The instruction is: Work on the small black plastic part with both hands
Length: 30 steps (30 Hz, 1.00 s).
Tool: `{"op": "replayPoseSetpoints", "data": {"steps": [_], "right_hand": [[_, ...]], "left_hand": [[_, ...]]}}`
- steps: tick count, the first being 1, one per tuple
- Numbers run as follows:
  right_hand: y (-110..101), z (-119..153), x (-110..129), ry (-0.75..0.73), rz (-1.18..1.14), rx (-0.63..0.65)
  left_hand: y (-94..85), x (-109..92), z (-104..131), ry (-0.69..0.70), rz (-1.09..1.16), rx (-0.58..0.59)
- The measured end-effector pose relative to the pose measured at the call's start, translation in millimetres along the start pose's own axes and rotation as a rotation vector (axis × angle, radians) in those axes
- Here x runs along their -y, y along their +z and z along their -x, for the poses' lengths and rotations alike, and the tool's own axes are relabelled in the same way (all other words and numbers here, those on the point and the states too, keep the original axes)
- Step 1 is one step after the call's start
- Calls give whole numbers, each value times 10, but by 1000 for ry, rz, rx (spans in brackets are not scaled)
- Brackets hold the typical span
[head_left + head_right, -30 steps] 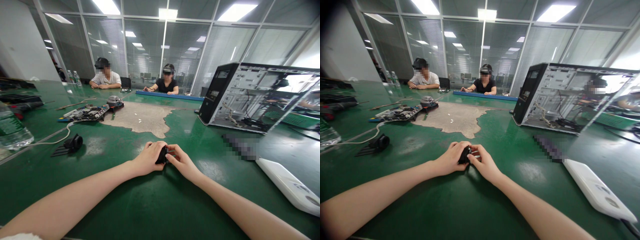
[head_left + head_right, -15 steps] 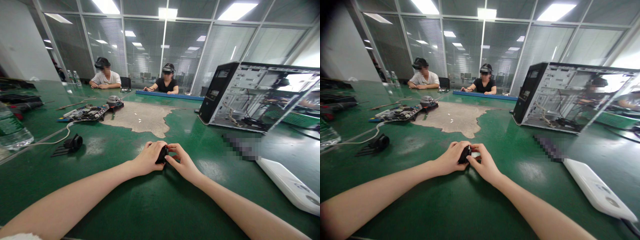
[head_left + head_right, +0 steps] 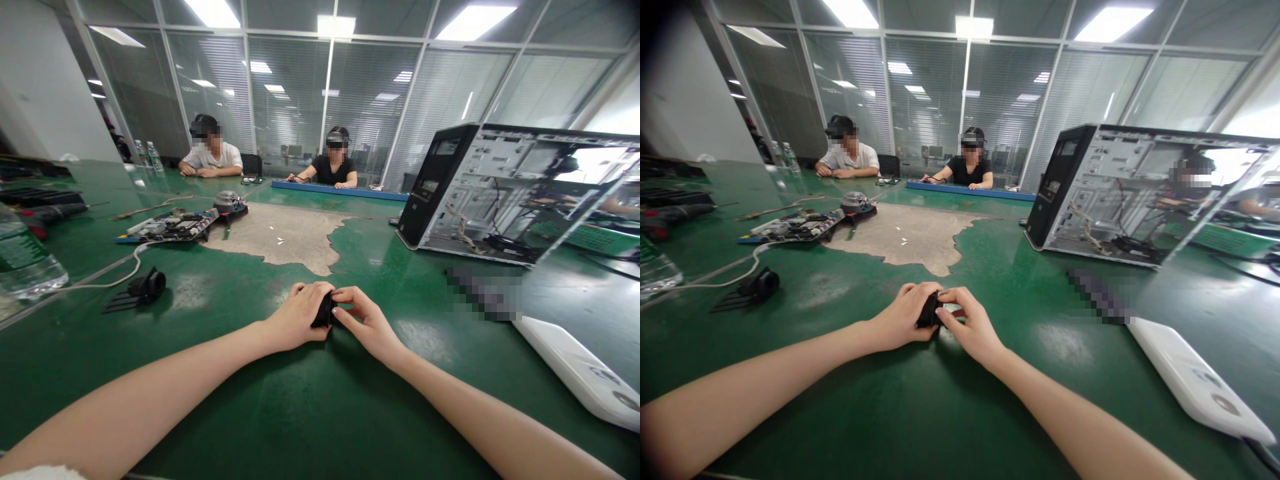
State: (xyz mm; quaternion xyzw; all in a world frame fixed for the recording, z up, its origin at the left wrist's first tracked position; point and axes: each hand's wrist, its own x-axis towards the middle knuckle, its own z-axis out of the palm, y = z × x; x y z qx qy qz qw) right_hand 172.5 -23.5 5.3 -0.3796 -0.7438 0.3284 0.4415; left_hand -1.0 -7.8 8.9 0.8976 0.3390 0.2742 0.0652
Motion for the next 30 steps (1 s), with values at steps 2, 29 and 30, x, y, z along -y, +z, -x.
{"op": "replayPoseSetpoints", "data": {"steps": [2,29,30], "right_hand": [[-1,1,-5,32,-14,4],[2,-35,-77,182,-221,104],[-5,-36,-70,177,-233,118]], "left_hand": [[1,-1,-1,0,0,-3],[0,8,-1,0,7,-2],[1,9,0,0,9,-3]]}}
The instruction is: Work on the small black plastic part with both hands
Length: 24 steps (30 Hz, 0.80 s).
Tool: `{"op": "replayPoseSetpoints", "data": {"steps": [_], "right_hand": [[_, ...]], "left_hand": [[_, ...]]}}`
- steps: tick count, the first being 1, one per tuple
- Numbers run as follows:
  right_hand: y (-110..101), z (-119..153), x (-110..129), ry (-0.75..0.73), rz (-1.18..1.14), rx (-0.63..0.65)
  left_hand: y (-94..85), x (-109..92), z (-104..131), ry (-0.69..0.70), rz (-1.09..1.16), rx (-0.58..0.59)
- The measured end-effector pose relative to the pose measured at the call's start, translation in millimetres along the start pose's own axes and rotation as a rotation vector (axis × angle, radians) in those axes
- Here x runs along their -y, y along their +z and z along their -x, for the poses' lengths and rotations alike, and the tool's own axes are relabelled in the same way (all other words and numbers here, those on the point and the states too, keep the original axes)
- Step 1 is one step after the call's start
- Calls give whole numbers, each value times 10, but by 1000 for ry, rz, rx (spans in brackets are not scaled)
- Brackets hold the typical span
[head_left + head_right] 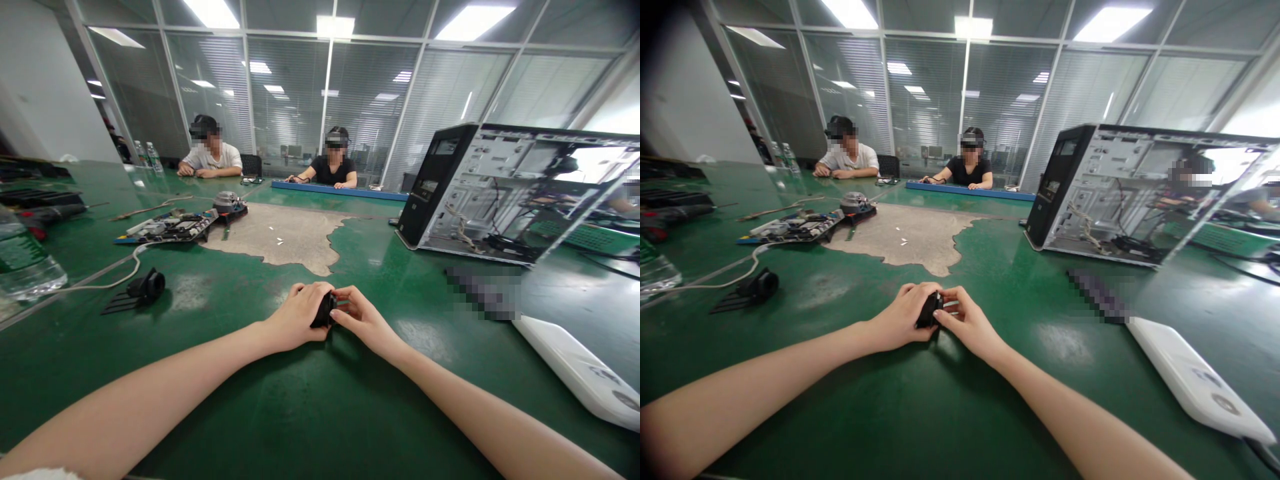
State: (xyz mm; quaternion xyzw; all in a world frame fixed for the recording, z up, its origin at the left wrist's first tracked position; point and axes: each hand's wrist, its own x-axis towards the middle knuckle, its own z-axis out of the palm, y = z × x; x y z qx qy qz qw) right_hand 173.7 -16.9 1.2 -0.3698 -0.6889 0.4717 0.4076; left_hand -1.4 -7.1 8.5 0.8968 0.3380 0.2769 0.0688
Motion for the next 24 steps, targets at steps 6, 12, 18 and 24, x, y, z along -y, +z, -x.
{"op": "replayPoseSetpoints", "data": {"steps": [6,12,18,24], "right_hand": [[-6,28,40,-40,-13,39],[11,18,35,-24,-27,6],[15,13,12,-7,-41,0],[-7,11,8,-25,-19,27]], "left_hand": [[-6,-6,-1,1,3,13],[-14,-22,-2,-3,-2,7],[-4,-18,-3,2,-6,9],[-5,-13,1,-4,-5,5]]}}
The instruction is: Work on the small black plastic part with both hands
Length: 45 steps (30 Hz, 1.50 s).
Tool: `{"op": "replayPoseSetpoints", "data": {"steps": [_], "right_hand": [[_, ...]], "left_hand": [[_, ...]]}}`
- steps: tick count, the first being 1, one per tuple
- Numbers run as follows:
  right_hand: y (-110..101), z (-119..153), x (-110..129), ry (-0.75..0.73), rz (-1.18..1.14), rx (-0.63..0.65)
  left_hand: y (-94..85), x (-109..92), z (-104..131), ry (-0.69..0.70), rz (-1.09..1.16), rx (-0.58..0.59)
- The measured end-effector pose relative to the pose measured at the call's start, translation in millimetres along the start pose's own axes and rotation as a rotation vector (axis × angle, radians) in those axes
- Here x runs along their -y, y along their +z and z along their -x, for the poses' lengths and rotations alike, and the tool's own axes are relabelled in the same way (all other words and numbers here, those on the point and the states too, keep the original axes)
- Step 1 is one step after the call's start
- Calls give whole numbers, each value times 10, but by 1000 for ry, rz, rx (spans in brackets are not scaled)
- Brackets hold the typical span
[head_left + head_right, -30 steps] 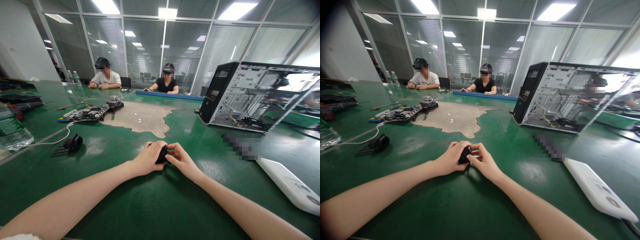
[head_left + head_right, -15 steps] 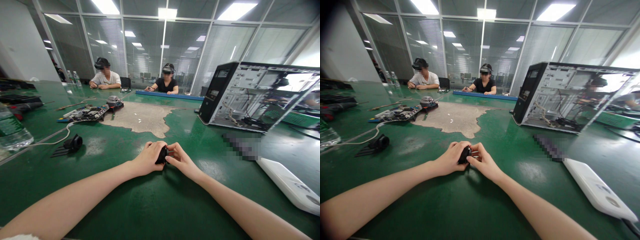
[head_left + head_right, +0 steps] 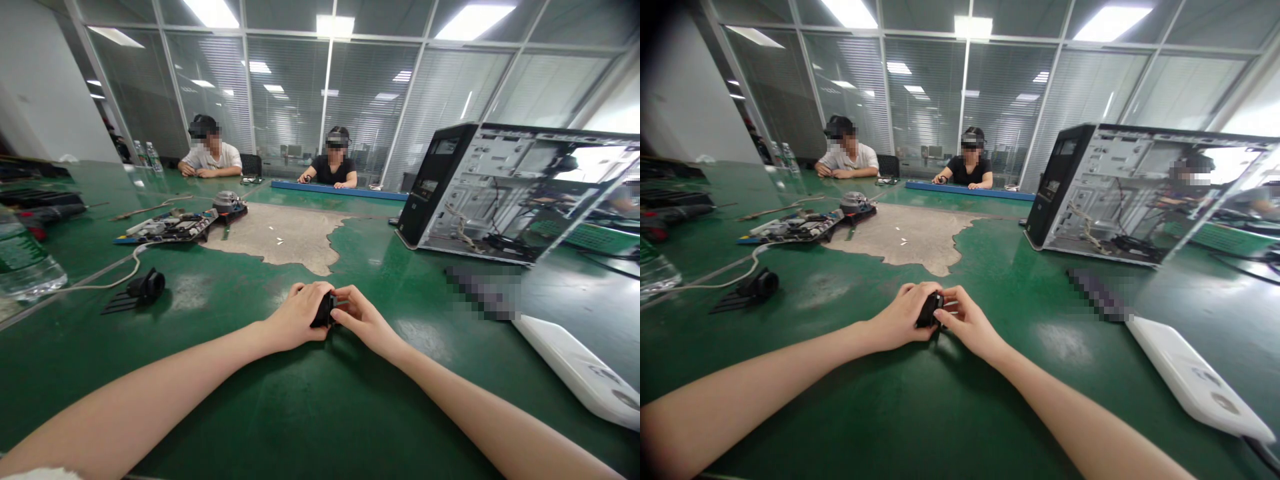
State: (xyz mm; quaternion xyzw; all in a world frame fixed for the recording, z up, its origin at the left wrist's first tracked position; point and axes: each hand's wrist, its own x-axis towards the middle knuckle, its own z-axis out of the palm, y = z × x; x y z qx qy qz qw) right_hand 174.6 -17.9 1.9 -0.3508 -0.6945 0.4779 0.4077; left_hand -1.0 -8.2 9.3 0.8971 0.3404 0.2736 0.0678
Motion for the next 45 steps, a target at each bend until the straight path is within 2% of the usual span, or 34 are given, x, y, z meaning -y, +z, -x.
{"op": "replayPoseSetpoints", "data": {"steps": [16,23,35,41,45], "right_hand": [[20,-6,6,33,24,-65],[11,7,21,-12,-1,-11],[-4,-19,-20,35,1,-79],[-3,-8,23,24,-45,-31],[6,0,50,21,-66,-45]], "left_hand": [[-2,-3,0,1,9,-3],[-6,5,3,1,2,12],[2,5,1,2,0,-3],[-7,2,2,14,3,1],[-3,4,1,7,-5,5]]}}
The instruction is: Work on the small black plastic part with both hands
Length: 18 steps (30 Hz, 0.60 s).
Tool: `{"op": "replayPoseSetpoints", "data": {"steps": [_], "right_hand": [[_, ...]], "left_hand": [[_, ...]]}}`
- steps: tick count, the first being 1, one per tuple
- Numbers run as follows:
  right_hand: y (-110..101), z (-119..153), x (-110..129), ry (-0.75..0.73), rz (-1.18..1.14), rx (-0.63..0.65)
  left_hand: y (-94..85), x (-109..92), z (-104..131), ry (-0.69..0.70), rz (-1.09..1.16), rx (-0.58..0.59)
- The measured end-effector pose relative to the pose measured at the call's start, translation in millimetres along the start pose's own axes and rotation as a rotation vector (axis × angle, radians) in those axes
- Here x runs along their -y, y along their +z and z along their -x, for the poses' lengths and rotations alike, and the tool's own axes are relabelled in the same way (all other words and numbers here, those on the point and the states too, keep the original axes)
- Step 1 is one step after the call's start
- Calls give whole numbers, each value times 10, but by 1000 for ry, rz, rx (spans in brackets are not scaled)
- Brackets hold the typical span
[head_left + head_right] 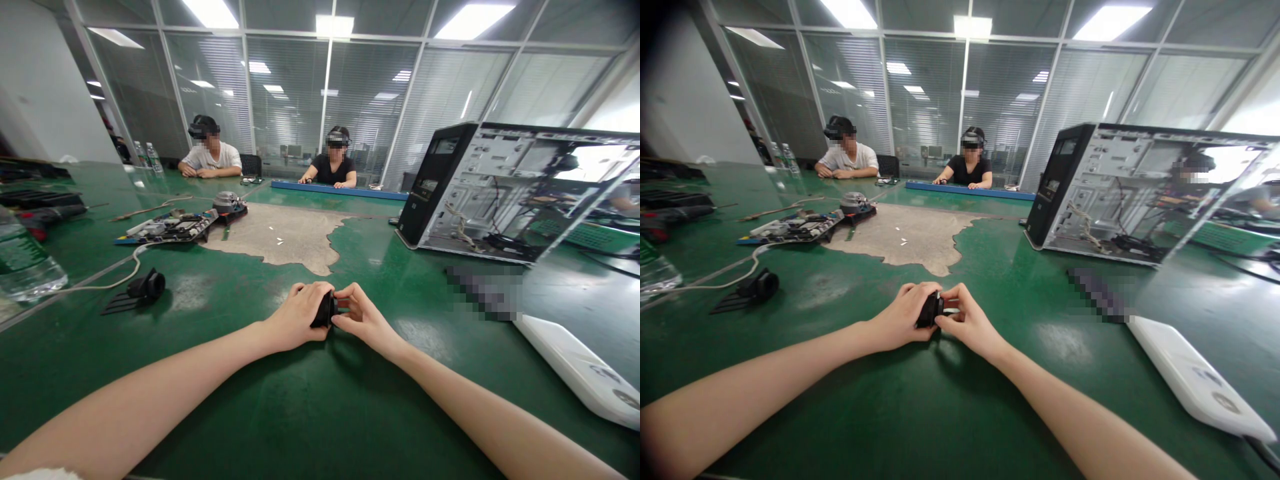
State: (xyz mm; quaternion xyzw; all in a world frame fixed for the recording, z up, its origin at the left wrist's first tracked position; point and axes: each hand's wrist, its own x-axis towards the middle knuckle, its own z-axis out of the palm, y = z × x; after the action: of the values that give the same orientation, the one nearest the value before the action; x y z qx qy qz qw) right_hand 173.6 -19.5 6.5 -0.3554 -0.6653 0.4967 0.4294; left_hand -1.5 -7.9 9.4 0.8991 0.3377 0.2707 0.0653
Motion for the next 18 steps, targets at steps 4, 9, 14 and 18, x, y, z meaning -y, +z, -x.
{"op": "replayPoseSetpoints", "data": {"steps": [4,9,14,18], "right_hand": [[-6,-14,-28,4,6,-27],[-17,-30,-84,-4,45,-30],[-16,-21,-81,-5,60,-3],[-9,-5,-56,-47,62,17]], "left_hand": [[17,6,-2,0,-5,-8],[24,6,-4,-4,1,-10],[12,6,-6,2,5,-9],[9,8,-4,-2,6,-1]]}}
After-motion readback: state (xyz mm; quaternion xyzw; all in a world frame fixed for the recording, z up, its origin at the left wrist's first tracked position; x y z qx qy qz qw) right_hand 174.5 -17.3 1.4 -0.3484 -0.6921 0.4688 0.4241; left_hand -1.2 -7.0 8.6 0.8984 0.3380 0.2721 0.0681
